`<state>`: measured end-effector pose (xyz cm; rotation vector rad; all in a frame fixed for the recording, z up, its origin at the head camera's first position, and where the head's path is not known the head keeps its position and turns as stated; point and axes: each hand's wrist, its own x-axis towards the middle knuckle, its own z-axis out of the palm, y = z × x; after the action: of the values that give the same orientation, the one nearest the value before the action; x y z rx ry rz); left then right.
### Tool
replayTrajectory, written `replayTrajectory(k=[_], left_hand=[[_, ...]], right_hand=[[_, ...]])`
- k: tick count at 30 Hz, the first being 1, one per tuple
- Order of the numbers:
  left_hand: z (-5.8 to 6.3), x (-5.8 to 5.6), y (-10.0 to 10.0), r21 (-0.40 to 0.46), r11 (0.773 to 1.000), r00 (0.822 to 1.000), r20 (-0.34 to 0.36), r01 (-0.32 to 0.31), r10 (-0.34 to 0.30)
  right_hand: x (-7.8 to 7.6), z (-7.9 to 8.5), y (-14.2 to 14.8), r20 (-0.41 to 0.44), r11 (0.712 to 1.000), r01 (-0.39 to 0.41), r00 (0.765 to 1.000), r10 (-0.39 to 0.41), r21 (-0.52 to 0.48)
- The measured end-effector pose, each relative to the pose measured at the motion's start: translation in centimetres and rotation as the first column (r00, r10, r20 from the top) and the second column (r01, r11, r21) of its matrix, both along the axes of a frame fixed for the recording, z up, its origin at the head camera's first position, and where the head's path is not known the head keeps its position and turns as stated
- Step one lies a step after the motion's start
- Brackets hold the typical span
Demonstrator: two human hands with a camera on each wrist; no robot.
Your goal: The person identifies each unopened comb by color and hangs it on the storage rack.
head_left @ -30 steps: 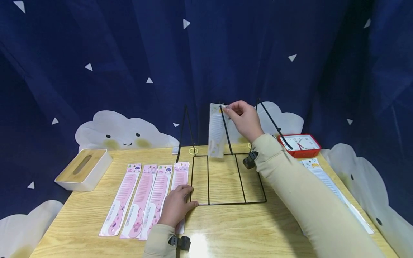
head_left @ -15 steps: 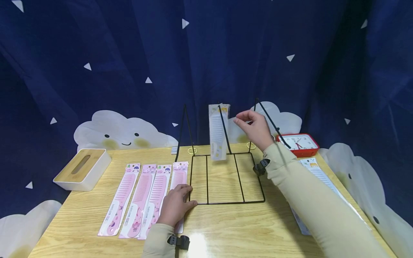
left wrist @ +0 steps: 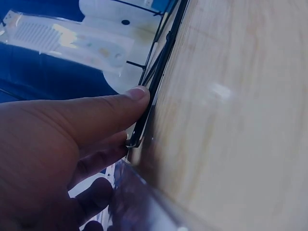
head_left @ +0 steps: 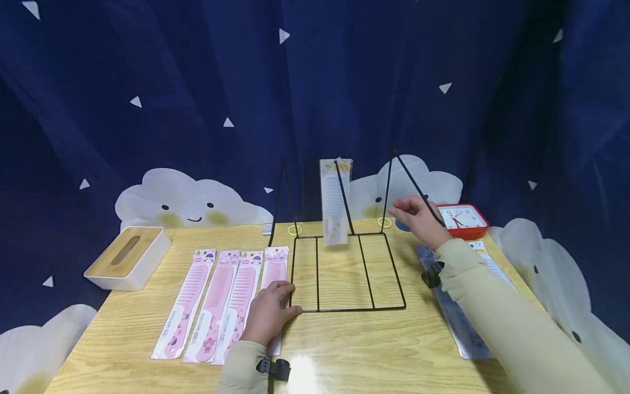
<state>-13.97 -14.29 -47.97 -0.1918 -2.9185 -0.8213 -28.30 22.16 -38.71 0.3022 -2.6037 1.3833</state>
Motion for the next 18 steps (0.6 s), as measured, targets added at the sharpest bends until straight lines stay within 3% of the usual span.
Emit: replayTrajectory(k=[7,18], left_hand=[[0.0,0.0,0.1,-0.001,1.000,1.000,-0.006,0.002,-0.002],[-0.1,0.0,0.0,0.011,1.000,1.000,-0.002,0.004,-0.004]], right_hand=[[0.2,-1.9,3.6,0.060,0.997,0.074,0.995,-0.076,0.026],[0.1,-5.2,7.7,0.145,0.973,0.083,0.983,-0.115,0.214]])
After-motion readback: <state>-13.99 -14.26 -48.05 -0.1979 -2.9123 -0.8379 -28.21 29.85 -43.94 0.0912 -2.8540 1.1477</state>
